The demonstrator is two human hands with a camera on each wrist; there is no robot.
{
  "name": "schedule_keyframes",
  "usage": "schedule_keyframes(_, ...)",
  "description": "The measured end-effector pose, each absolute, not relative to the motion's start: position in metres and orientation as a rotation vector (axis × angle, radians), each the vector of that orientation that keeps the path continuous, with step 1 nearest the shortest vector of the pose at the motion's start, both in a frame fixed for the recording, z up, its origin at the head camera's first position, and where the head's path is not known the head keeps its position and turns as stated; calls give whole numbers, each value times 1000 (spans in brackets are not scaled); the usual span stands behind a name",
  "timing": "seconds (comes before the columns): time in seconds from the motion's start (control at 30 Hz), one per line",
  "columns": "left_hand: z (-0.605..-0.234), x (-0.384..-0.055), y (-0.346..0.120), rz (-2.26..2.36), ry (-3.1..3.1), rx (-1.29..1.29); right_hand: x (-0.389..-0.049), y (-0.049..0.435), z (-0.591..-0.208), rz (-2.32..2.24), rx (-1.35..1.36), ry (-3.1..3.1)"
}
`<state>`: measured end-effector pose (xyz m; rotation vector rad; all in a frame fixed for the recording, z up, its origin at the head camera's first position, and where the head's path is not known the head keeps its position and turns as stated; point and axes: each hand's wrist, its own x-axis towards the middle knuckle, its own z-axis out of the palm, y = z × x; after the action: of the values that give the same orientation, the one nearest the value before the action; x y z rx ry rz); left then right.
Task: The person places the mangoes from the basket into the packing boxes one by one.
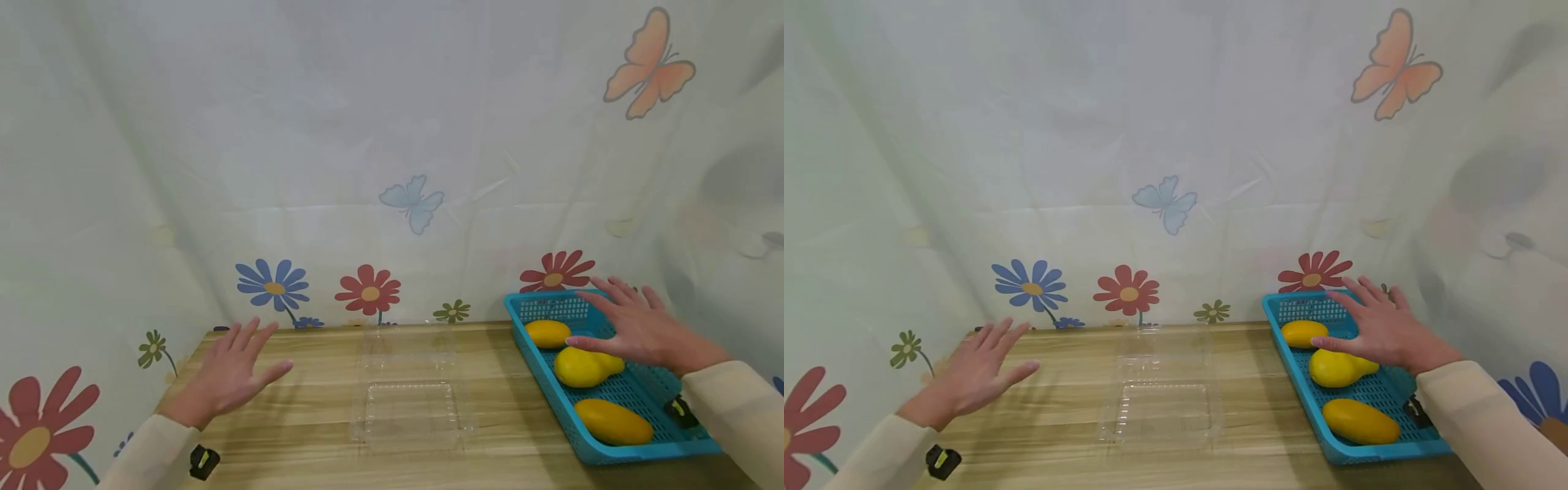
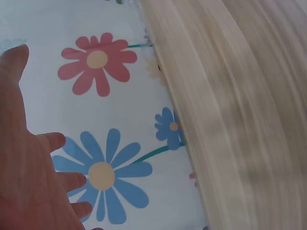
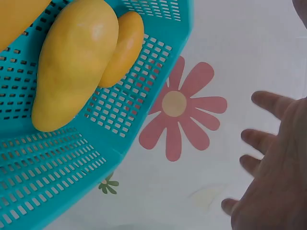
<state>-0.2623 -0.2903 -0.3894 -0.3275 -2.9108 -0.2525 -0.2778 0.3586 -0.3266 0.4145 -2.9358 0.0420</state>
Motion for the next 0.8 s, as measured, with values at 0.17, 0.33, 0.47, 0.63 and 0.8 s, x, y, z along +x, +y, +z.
schedule_keyframes(0.17,-395,-262,-282,-302,-2872,-391,-280,358,-330,97,490,-2893)
schedule_keyframes(0.33,-400,-261,-270,-418,-2863,-441,-284,360,-334,128,576,-2841)
schedule_keyframes(0.47,-407,-261,-262,-548,-2921,-429,-289,361,-337,143,613,-2829)
schedule_keyframes(0.63,-415,-259,-252,-748,-3023,-382,-297,362,-340,138,618,-2840)
schedule_keyframes(0.8,-425,-254,-241,-788,-3022,-372,-306,365,-345,156,616,-2879)
